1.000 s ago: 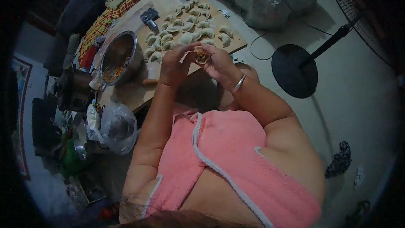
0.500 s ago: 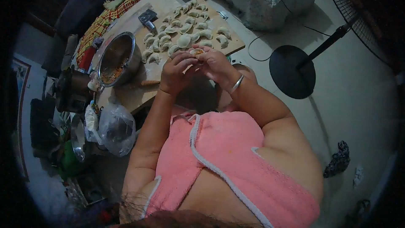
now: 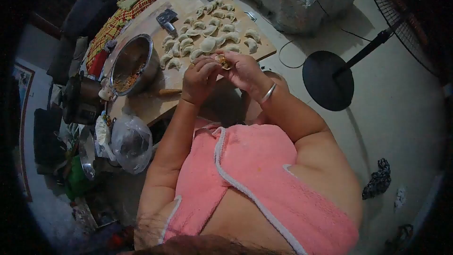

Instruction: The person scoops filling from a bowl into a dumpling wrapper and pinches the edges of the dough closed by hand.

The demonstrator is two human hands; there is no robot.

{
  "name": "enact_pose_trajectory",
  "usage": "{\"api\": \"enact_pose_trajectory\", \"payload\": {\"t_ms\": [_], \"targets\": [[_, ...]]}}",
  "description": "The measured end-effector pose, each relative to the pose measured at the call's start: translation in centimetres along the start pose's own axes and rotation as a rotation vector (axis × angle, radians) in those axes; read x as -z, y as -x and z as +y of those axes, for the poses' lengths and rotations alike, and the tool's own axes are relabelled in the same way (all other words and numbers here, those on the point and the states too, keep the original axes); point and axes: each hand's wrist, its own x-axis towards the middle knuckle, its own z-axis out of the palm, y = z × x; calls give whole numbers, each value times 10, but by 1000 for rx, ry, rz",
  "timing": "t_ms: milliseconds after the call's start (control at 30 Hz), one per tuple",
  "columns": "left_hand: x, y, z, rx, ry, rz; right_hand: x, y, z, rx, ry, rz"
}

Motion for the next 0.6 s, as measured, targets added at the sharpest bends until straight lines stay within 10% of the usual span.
{"api": "enact_pose_trajectory", "payload": {"t_ms": [600], "targets": [[2, -11, 7, -39, 58, -36, -6, 0, 3, 31, 61, -15]]}}
